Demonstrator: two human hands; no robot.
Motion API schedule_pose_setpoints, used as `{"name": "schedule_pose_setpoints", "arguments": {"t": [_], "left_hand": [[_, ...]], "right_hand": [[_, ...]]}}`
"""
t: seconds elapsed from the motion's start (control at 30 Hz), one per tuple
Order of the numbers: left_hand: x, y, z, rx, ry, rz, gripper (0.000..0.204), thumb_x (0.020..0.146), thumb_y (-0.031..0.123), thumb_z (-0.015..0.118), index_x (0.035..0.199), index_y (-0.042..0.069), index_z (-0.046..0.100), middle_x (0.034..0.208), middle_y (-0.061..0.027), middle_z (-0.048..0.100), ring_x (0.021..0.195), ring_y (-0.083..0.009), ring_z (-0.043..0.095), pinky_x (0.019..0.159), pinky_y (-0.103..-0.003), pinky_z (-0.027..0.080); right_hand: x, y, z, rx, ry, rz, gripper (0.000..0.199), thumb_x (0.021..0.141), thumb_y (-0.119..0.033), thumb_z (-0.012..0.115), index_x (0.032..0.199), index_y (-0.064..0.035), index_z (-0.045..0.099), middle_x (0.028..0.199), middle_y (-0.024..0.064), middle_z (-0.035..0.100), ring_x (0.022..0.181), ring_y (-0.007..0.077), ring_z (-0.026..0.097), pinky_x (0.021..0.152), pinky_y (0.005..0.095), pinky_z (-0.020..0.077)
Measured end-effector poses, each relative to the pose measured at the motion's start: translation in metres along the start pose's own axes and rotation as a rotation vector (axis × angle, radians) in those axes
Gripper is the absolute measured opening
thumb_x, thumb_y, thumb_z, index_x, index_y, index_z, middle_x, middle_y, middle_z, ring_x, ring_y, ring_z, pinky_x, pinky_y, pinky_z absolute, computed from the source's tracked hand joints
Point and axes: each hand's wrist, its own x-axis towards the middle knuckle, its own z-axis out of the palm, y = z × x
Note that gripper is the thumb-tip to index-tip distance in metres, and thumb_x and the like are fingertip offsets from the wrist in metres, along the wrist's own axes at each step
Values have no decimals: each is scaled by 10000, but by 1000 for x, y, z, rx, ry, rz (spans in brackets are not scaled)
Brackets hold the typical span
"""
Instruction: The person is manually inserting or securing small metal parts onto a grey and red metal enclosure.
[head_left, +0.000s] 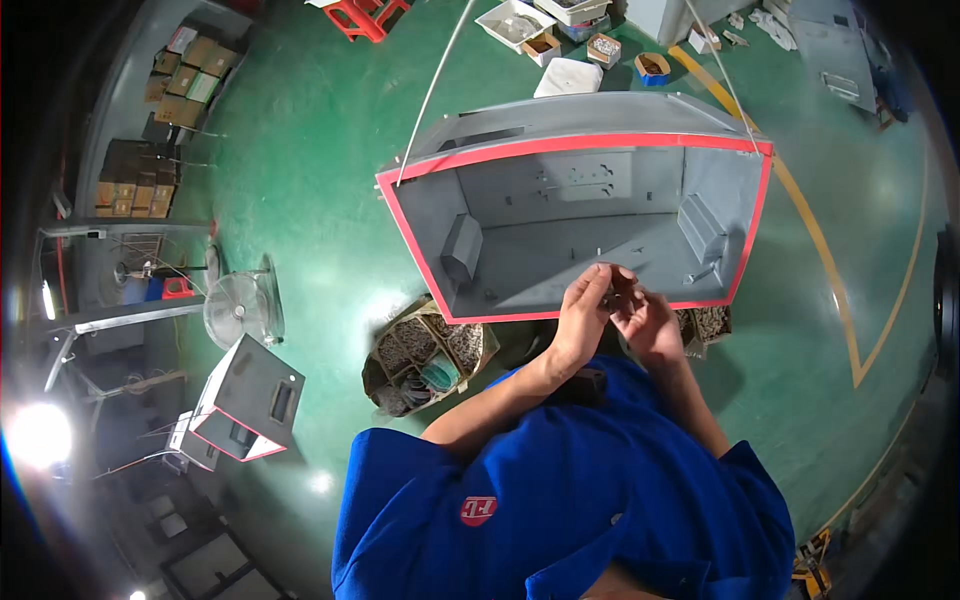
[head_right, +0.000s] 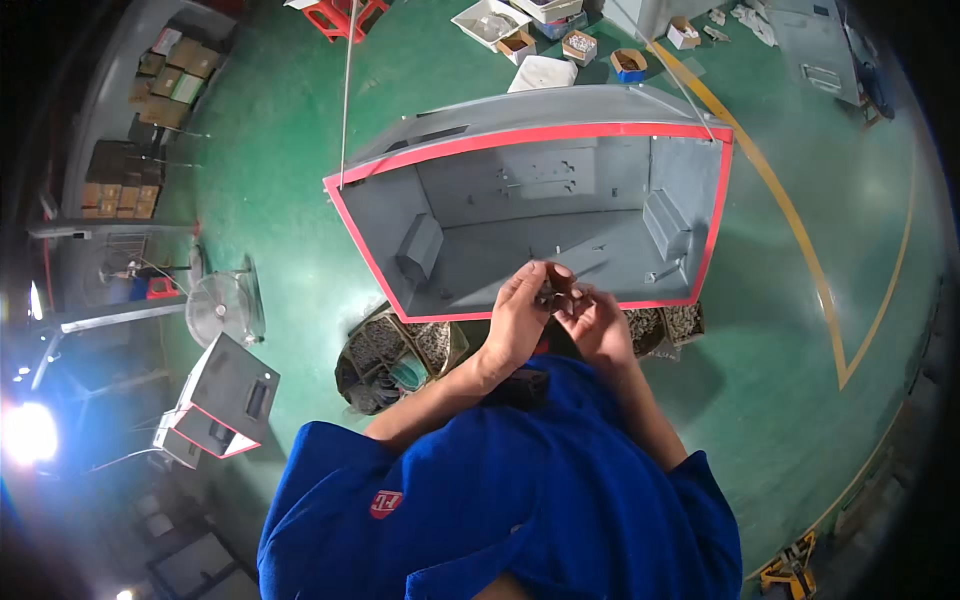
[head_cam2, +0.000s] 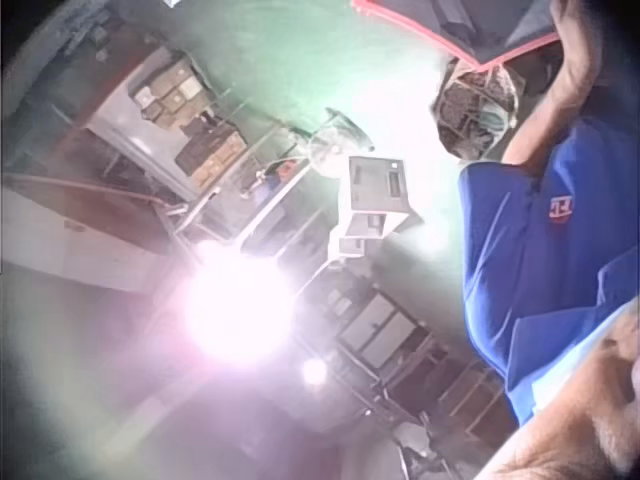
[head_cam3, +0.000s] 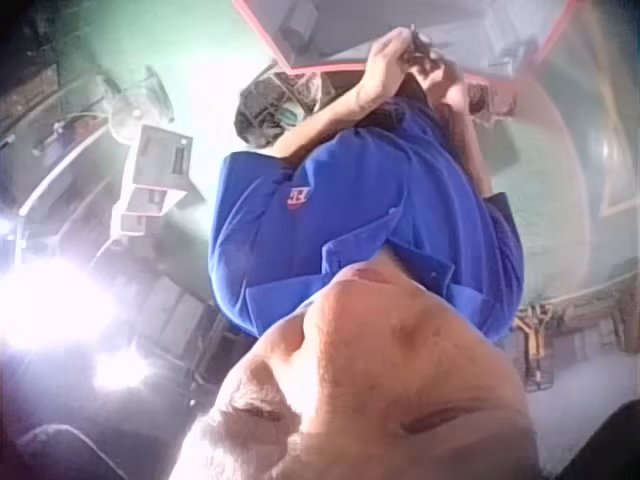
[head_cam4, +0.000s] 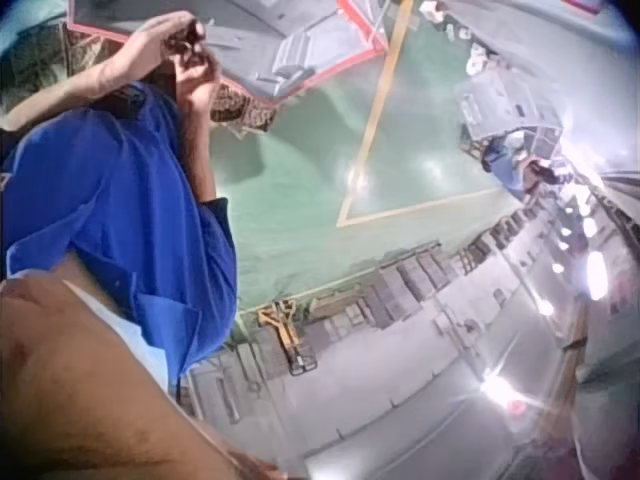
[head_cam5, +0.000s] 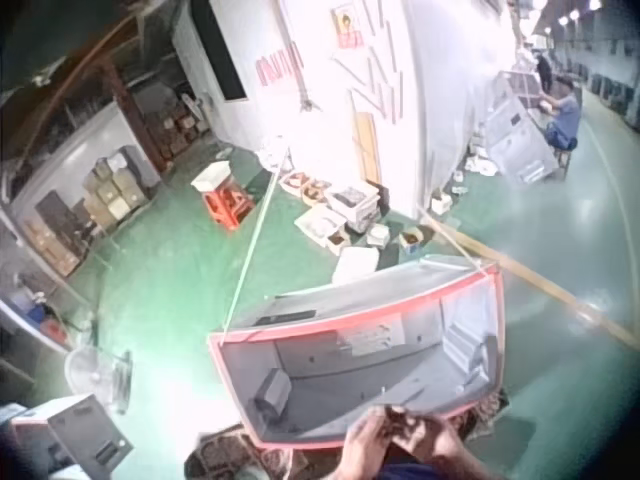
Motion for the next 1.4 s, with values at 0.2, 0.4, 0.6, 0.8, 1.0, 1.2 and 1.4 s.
{"name": "schedule_pose_setpoints", "arguments": {"t": [0.2, 0.4, 0.6, 0.8, 1.0, 1.2, 1.4], "left_hand": [[-27, 7, -23, 791, -438, 450, 259, 949, 154, 429, 858, -12, 606, 817, -108, 594, 865, -244, 534, 844, -334, 393], [-52, 24, -41, 847, -622, 710, 243, 910, 207, 474, 837, 36, 631, 851, -91, 608, 873, -266, 552, 818, -376, 407], [-88, 46, -74, 654, -515, 302, 298, 966, 127, 403, 1206, 21, 543, 955, -120, 643, 853, -225, 633, 773, -325, 506], [-134, 55, -169, 1055, -540, 97, 294, 899, 67, 459, 1176, 16, 545, 938, -141, 653, 882, -267, 637, 813, -352, 493], [-187, 10, -282, 1115, -342, -73, 321, 900, 238, 451, 1086, 15, 587, 1082, -170, 611, 1026, -333, 569, 913, -380, 430], [-242, -66, -335, 1582, -75, -160, 325, 867, 175, 512, 1164, 42, 498, 955, -189, 608, 927, -363, 595, 726, -411, 515], [-283, -30, -271, 939, 136, -874, 325, 771, 202, 605, 1048, 32, 620, 895, -145, 662, 810, -234, 652, 667, -362, 499]], "right_hand": [[8, 75, 8, -83, -223, -147, 349, 941, -287, 429, 1168, -36, 516, 1156, 103, 527, 1126, 224, 463, 1009, 359, 337], [-12, 110, -13, -221, -45, -331, 339, 967, -312, 380, 1170, -61, 483, 1120, 67, 514, 1111, 194, 442, 1010, 388, 318], [-58, 113, -42, -167, 456, -190, 200, 939, -237, 432, 882, -95, 559, 882, 40, 578, 811, 158, 563, 737, 284, 472], [-85, 104, -37, -55, 506, -99, 188, 862, -215, 565, 793, -40, 548, 761, 73, 521, 665, 167, 481, 598, 284, 432], [-86, 87, -36, -249, 532, 13, 217, 880, -223, 538, 753, -47, 524, 770, 85, 519, 664, 166, 482, 586, 282, 416], [-101, 59, -61, -401, 576, 141, 247, 895, -244, 520, 742, -51, 515, 784, 80, 528, 643, 158, 485, 594, 277, 419], [-141, 2, -97, -362, 522, 155, 239, 881, -254, 539, 724, -74, 548, 730, 42, 528, 646, 145, 488, 588, 266, 424]]}}
